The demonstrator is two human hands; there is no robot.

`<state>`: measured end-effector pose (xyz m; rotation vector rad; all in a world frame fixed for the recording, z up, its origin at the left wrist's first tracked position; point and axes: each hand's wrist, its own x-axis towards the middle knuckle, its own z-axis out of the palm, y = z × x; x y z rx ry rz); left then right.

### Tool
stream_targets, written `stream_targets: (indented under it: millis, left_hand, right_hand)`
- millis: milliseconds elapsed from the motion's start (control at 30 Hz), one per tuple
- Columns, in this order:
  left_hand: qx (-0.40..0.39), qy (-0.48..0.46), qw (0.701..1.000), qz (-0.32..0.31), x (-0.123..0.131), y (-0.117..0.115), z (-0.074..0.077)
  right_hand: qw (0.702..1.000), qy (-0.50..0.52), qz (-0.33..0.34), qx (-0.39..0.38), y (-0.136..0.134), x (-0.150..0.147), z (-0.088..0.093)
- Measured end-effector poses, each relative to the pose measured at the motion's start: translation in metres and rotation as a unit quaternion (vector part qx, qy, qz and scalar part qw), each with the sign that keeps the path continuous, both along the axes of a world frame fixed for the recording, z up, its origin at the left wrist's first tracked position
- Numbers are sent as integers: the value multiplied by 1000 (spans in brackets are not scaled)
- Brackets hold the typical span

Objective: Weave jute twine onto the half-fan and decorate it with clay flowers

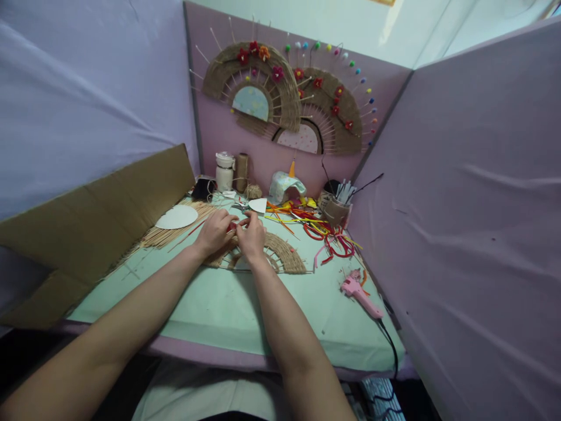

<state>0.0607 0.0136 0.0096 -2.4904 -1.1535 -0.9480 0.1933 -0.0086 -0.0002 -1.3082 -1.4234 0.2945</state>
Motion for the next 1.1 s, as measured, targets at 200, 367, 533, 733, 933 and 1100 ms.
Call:
stream_targets:
  millis: [200, 367, 533, 733, 933, 1100]
  left_hand:
    - [-5, -21, 1000, 12, -4, 3, -1]
    - [-28, -29, 999, 30, -9, 9, -1]
    - [-98, -30, 987, 122, -19, 19, -2]
    - [-220, -121, 955, 160, -32, 26, -1]
    - [-415, -645, 633, -100, 1, -3, 31]
    - [-578, -733, 259, -249, 60, -50, 40]
  right_hand:
    - [999, 16, 29, -7, -5, -2, 7]
    - [997, 58, 39, 22, -5, -2, 8]
    - [994, 95, 27, 47, -5, -1, 11]
    - [991, 122, 28, 49, -8, 1, 19]
    - [987, 141, 41, 65, -33, 14, 30]
    - [985, 145, 52, 80, -67, 43, 32]
